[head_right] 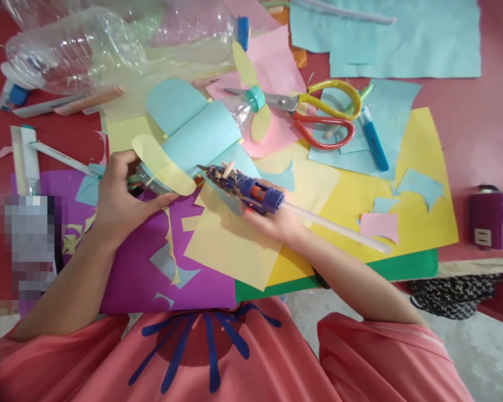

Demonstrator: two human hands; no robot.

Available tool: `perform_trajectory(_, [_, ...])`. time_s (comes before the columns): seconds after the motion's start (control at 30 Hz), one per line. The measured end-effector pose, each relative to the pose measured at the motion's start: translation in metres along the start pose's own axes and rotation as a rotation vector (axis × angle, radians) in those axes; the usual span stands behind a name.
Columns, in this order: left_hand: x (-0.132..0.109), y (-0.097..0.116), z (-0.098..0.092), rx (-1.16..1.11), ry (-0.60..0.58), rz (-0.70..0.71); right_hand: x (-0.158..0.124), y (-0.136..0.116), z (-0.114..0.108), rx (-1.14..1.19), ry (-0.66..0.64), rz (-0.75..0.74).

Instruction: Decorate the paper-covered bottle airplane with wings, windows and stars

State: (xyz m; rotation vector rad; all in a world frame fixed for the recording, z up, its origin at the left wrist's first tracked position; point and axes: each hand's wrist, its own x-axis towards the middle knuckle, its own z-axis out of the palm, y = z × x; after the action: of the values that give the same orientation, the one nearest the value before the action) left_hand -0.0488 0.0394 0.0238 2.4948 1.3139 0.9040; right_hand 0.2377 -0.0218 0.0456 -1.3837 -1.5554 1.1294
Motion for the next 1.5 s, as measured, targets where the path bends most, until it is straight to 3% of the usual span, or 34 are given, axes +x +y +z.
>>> perform_trajectory(0.2, [-0.0008, -0.0019, -0.0008, -0.032, -0.021, -0.023, 0.0028, -0.0058, -0.002, -0.035, 0.023, -0.014])
perform_trajectory(0.4, [0.0, -0.0003, 0.002, -0.033, 0.023, -0.011, 0.0029, -0.0079, -0.003, 0.019, 0.051, 0.085])
perform_trajectory(0.63, [-0.0004, 0.0007, 0.0036, -0.041, 0.032, -0.014, 0.0035, -0.0066, -0.0042, 0.036, 0.146, 0.195])
perform_trajectory(1.03, [-0.0031, 0.0005, 0.0031, -0.063, 0.012, -0.08, 0.0068, -0.0011, -0.0086, 0.076, 0.318, 0.245])
perform_trajectory(1.5, [-0.0022, -0.001, 0.0002, -0.032, -0.017, -0.045, 0.0013, -0.0102, 0.0002, 0.073, 0.068, 0.101])
